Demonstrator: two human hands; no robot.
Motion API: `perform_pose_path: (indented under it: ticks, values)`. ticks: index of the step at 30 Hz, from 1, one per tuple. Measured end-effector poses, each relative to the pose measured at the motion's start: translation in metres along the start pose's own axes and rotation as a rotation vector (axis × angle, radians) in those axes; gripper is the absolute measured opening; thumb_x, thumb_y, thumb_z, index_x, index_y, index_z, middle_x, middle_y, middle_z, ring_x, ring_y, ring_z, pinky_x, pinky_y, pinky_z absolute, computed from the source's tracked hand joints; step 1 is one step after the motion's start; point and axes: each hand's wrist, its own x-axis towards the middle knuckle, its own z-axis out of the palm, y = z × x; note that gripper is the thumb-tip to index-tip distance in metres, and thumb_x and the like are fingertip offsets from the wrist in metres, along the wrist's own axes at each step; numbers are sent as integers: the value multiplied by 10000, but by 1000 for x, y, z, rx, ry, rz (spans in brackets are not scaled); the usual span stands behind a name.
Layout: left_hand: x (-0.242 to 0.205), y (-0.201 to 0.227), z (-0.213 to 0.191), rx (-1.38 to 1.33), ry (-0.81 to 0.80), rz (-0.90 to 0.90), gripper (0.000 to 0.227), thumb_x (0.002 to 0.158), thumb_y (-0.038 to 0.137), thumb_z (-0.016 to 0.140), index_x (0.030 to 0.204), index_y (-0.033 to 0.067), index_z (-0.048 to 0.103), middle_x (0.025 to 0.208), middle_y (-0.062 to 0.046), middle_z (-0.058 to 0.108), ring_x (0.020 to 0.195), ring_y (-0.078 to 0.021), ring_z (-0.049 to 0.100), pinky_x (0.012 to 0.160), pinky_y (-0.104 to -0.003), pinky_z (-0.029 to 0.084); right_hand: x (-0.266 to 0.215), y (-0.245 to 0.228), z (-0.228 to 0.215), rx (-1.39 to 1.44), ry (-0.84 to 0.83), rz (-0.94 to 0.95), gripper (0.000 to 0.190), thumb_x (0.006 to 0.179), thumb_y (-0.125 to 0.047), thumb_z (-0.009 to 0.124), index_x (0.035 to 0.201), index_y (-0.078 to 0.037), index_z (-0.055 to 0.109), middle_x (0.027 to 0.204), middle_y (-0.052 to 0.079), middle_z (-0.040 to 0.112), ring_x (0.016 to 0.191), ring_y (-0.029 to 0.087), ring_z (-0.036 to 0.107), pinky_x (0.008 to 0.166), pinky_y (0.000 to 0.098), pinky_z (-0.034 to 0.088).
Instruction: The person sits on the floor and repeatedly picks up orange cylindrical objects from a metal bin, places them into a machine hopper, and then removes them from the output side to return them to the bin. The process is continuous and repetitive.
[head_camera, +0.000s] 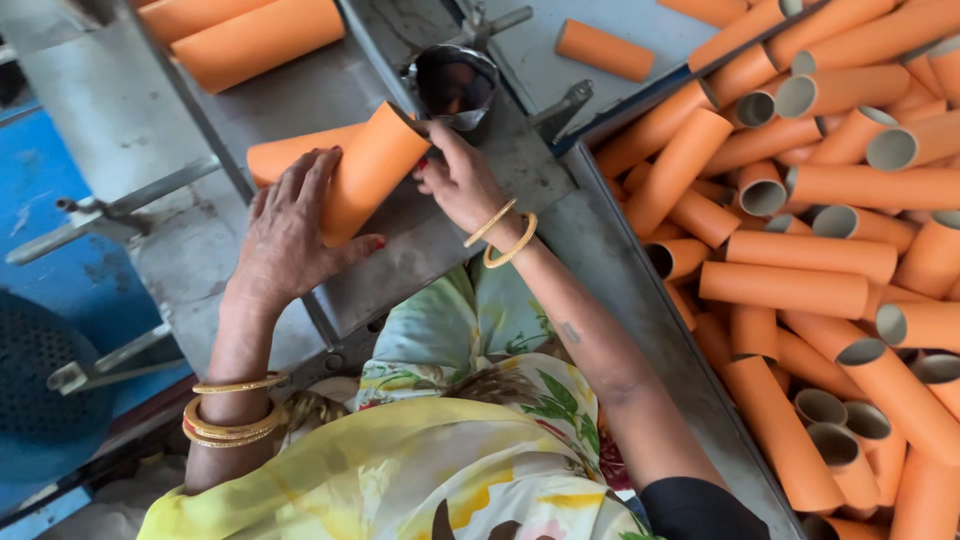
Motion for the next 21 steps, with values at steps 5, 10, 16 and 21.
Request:
perform_pose_path:
  ticks: [5, 10, 16, 21]
  values:
    - [8, -21, 26, 246, 64, -14, 906, 776, 425, 833, 1541, 122, 455, 1593, -200, 414, 1482, -400, 378, 1181, -612, 279, -46, -44, -64, -565, 130, -326, 463, 1013, 71, 584, 1437, -102, 516, 1450, 132, 551, 942, 170, 725, 740, 231, 637]
    - [13, -38, 42, 424, 55, -84, 817, 753, 250, 804, 1509, 156, 508, 1630, -217, 388, 1499, -419, 360, 1192, -593, 276, -62, -33, -206, -1042, 466, -323, 491, 957, 52, 712, 1405, -84, 567, 1441, 165, 532, 1364, 373, 563, 1157, 443, 500]
    - [12, -43, 45, 377, 75, -122, 819, 820, 293, 792, 1552, 106, 478, 1635, -288, 344, 1496, -478, 350, 1209, -603, 269, -56, 45, -346, -1264, 469, 5, 639, 894, -234, 914, 1372, 23, 577, 1346, 235, 588, 1249, 452, 522, 1003, 479, 452]
    - [16, -47, 49, 383, 97, -143, 831, 888, 370, 771, 1597, 98, 435, 1633, -310, 311, 1463, -521, 353, 1180, -617, 280, -48, 91, -363, -999, 534, 52, 583, 844, -277, 935, 1260, 19, 652, 1234, 184, 691, 1161, 338, 666, 1020, 416, 513]
